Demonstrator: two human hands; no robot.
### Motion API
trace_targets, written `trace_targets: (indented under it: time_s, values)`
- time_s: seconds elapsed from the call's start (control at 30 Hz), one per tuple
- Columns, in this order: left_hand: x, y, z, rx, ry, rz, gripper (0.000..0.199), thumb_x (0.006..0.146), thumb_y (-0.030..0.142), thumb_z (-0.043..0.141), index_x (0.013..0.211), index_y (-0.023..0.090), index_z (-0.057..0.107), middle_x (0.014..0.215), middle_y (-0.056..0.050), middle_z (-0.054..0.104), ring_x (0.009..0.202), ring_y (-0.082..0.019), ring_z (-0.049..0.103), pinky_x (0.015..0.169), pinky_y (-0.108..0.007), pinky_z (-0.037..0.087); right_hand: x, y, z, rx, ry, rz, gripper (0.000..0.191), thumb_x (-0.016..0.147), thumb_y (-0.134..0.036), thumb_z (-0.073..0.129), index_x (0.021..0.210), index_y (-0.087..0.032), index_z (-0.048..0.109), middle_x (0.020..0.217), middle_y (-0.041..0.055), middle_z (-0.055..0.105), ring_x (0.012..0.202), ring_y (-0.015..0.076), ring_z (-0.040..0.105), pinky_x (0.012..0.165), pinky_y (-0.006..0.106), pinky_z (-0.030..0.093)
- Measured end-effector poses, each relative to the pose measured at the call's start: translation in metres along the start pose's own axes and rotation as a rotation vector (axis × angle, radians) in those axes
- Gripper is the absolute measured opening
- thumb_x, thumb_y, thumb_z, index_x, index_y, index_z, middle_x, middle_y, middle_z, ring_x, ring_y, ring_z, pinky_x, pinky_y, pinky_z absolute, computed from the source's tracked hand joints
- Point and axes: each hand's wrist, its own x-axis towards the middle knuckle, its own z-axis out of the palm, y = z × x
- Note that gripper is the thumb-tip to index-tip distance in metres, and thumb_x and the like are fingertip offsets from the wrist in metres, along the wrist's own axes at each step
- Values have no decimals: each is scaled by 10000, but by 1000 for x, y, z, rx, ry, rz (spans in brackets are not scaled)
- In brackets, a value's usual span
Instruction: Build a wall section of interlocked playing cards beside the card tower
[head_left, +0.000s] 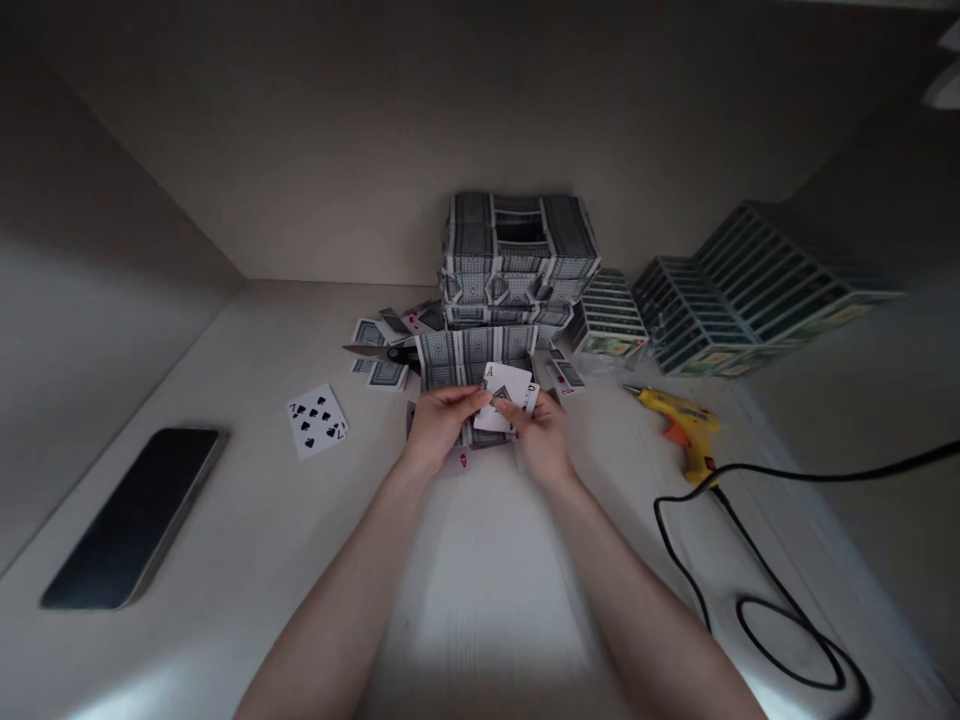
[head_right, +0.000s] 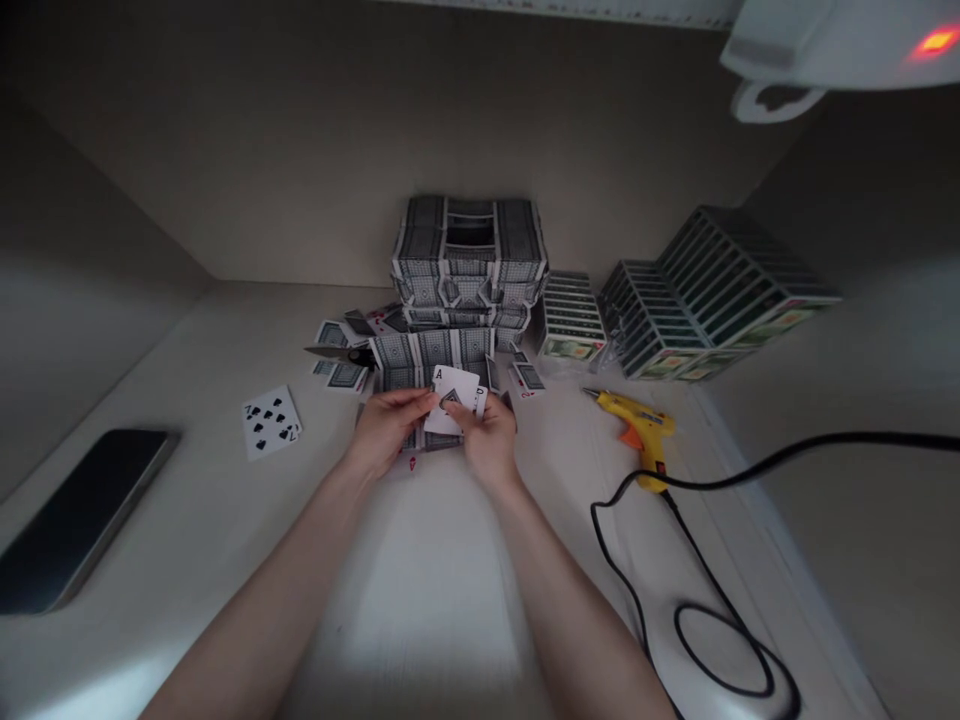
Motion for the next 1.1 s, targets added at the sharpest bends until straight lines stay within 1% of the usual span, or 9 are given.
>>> trace_targets:
  time_s: [0.2,0.37,0.57,0.73,0.87,0.97,1.1]
  values:
    - [1,-2,0,-1,10,6,259,501,303,799,711,173,723,680,-20,690,572,-93,577,592,-231,470,0,3,0,-7,-5,0,242,605,-264,697,825,-174,650,772,12,691,632,139,593,620,283,481]
    - [0,-1,2,-8,36,4,268,483,300,806,695,162,719,639,-18,676,546,-93,568,570,-233,464,0,5,0,-46,-8,-11,235,619,-276,693,827,-177,647,782,9,691,634,134,593,623,282,487]
    - [-2,1,5,-23,72,-5,266,468,297,810,669,152,712,632,-21,675,542,-101,571,566,-245,462,0,5,1,-35,3,31,266,593,-289,721,821,-172,648,770,12,693,626,139,597,629,294,496]
    - [-3,2,5,-32,80,-12,256,458,280,812,652,150,708,618,-18,669,531,-99,561,557,-247,459,-1,1,1,6,-22,65,288,569,-291,742,818,-176,655,761,4,693,613,132,597,622,289,494]
    - [-4,3,7,-51,97,-9,245,462,272,806,637,142,694,607,-13,660,526,-96,555,559,-243,453,-1,3,0,-3,-40,63,303,565,-291,745,832,-178,653,756,-4,692,607,130,593,616,285,496]
    - [-5,2,8,4,115,27,236,491,292,790,624,132,678,579,-7,639,503,-90,530,524,-230,425,0,7,-1,-69,-55,41,302,582,-289,731,850,-174,652,775,3,691,631,138,598,627,286,496]
    - [-5,-2,11,149,152,149,230,551,330,756,592,135,641,531,12,594,470,-82,487,476,-212,377,-1,6,1,-121,-74,26,301,604,-282,707,880,-177,647,783,10,689,648,149,607,625,287,502]
